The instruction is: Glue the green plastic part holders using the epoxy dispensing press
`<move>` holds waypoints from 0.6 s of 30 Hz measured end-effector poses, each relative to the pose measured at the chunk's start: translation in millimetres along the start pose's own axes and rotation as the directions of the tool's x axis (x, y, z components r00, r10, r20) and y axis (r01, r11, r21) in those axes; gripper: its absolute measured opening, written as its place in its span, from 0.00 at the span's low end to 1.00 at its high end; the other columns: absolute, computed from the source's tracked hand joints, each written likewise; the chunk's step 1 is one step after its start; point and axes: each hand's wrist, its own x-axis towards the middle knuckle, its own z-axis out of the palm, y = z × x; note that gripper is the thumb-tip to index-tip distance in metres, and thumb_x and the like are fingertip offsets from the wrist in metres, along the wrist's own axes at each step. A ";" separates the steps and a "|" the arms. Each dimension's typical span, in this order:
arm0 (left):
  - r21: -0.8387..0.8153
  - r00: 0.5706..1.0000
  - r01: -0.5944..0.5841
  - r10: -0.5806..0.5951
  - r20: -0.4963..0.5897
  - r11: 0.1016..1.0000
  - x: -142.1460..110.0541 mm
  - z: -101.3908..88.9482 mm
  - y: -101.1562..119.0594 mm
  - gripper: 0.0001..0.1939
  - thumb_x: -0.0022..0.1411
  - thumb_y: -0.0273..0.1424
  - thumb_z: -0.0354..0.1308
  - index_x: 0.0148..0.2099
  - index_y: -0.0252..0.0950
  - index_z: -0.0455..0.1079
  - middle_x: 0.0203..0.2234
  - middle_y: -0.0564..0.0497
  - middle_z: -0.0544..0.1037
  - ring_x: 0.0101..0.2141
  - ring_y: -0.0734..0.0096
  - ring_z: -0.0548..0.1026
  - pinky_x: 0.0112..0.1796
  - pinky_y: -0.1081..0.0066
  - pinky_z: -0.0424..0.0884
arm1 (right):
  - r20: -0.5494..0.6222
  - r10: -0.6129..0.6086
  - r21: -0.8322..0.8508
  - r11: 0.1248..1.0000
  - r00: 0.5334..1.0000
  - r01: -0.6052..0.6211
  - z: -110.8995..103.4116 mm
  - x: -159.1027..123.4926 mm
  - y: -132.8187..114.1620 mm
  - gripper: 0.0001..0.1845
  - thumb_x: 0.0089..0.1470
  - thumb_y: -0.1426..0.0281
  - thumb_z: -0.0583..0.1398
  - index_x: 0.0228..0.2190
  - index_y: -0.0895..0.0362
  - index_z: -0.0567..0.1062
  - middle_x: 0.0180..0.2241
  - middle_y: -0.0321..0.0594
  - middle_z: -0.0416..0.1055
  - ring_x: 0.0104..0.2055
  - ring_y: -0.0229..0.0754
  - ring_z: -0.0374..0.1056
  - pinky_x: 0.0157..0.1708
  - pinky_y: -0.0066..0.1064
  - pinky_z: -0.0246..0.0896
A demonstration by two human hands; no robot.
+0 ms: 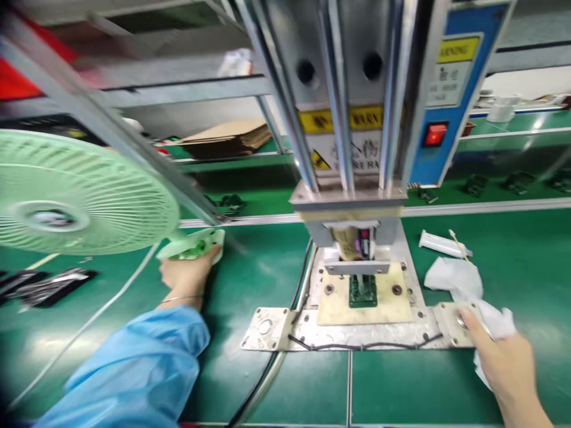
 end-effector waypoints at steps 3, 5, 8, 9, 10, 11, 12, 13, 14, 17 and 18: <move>-0.006 0.999 0.040 -0.040 0.021 0.999 -20.6 -6.0 -4.4 0.46 0.46 0.47 0.74 0.59 0.26 0.61 0.60 0.26 0.66 0.60 0.31 0.67 0.57 0.41 0.69 | 0.009 0.065 -0.018 0.998 0.998 -0.064 1.8 -4.1 -2.8 0.32 0.35 0.40 0.65 0.31 0.54 0.83 0.22 0.44 0.76 0.30 0.56 0.75 0.29 0.41 0.67; -0.007 0.999 0.022 -0.022 0.031 1.000 -40.5 -9.7 -9.7 0.44 0.44 0.44 0.71 0.58 0.25 0.63 0.60 0.25 0.66 0.61 0.29 0.66 0.58 0.40 0.67 | -0.023 0.006 0.042 0.999 1.000 -0.005 4.6 -6.2 -6.6 0.34 0.36 0.41 0.65 0.34 0.57 0.83 0.29 0.47 0.80 0.39 0.59 0.77 0.38 0.42 0.69; -0.047 0.997 -0.052 0.055 0.045 0.998 -81.8 -17.9 -16.2 0.41 0.49 0.45 0.65 0.61 0.26 0.65 0.61 0.29 0.67 0.62 0.31 0.65 0.61 0.41 0.64 | -0.044 -0.033 0.098 0.994 0.998 0.037 7.2 -8.1 -11.3 0.33 0.38 0.44 0.66 0.34 0.59 0.83 0.33 0.49 0.81 0.42 0.59 0.76 0.45 0.44 0.69; -0.080 0.993 -0.086 0.092 0.072 0.993 -98.3 -21.4 -16.1 0.39 0.50 0.46 0.63 0.61 0.30 0.66 0.60 0.33 0.69 0.60 0.34 0.68 0.60 0.43 0.66 | -0.045 -0.032 0.111 0.993 0.998 0.037 7.4 -8.7 -12.7 0.33 0.38 0.44 0.66 0.34 0.59 0.83 0.32 0.49 0.81 0.41 0.58 0.77 0.46 0.45 0.69; -0.130 0.981 -0.132 0.148 0.126 0.983 -115.7 -25.2 -14.1 0.36 0.52 0.48 0.62 0.60 0.34 0.69 0.58 0.39 0.73 0.58 0.39 0.72 0.60 0.46 0.68 | -0.043 -0.029 0.123 0.992 0.999 0.034 7.4 -9.1 -13.9 0.32 0.38 0.44 0.67 0.34 0.59 0.82 0.32 0.49 0.81 0.40 0.58 0.77 0.45 0.45 0.69; -0.203 0.951 -0.187 0.229 0.209 0.961 -133.7 -28.9 -9.9 0.33 0.52 0.49 0.61 0.57 0.40 0.72 0.54 0.45 0.77 0.55 0.44 0.75 0.59 0.50 0.71 | -0.038 -0.024 0.134 0.991 0.999 0.029 7.3 -9.5 -15.1 0.33 0.38 0.44 0.67 0.34 0.59 0.82 0.32 0.50 0.81 0.40 0.58 0.77 0.45 0.45 0.69; -0.290 0.892 -0.244 0.332 0.307 0.925 -152.0 -32.4 -3.4 0.30 0.51 0.51 0.62 0.54 0.44 0.74 0.51 0.49 0.79 0.53 0.48 0.77 0.58 0.53 0.72 | -0.030 -0.020 0.145 0.989 0.999 0.025 7.2 -9.9 -16.2 0.33 0.38 0.43 0.67 0.33 0.60 0.82 0.32 0.50 0.81 0.39 0.58 0.77 0.44 0.45 0.70; -0.402 0.780 -0.304 0.468 0.416 0.864 -170.2 -35.1 5.3 0.31 0.49 0.53 0.64 0.53 0.45 0.74 0.50 0.49 0.80 0.53 0.48 0.77 0.59 0.52 0.71 | -0.022 -0.019 0.157 0.987 1.000 0.023 7.1 -10.1 -17.2 0.33 0.38 0.43 0.67 0.33 0.60 0.82 0.32 0.50 0.81 0.39 0.57 0.77 0.43 0.44 0.70; -0.498 0.643 -0.355 0.593 0.484 0.791 -187.6 -36.7 15.9 0.34 0.46 0.54 0.66 0.53 0.44 0.74 0.52 0.49 0.79 0.54 0.47 0.76 0.60 0.50 0.69 | -0.017 -0.021 0.170 0.985 1.000 0.024 7.2 -10.3 -18.0 0.33 0.38 0.44 0.67 0.34 0.60 0.82 0.32 0.50 0.81 0.39 0.57 0.77 0.43 0.44 0.70; -0.637 0.282 -0.443 0.772 0.569 0.631 -230.9 -32.2 54.1 0.45 0.44 0.52 0.71 0.62 0.42 0.67 0.59 0.46 0.73 0.58 0.45 0.72 0.62 0.47 0.67 | -0.017 -0.043 0.211 0.976 0.999 0.046 8.1 -10.1 -19.2 0.33 0.39 0.45 0.68 0.34 0.61 0.83 0.33 0.51 0.81 0.41 0.57 0.77 0.46 0.46 0.69; -0.658 0.200 -0.433 0.777 0.596 0.616 -241.3 -27.4 66.5 0.50 0.41 0.51 0.73 0.65 0.41 0.65 0.61 0.44 0.72 0.58 0.43 0.72 0.61 0.46 0.67 | -0.017 -0.045 0.223 0.974 0.999 0.048 8.5 -9.8 -19.2 0.33 0.39 0.45 0.68 0.35 0.62 0.83 0.34 0.51 0.81 0.41 0.57 0.77 0.47 0.46 0.69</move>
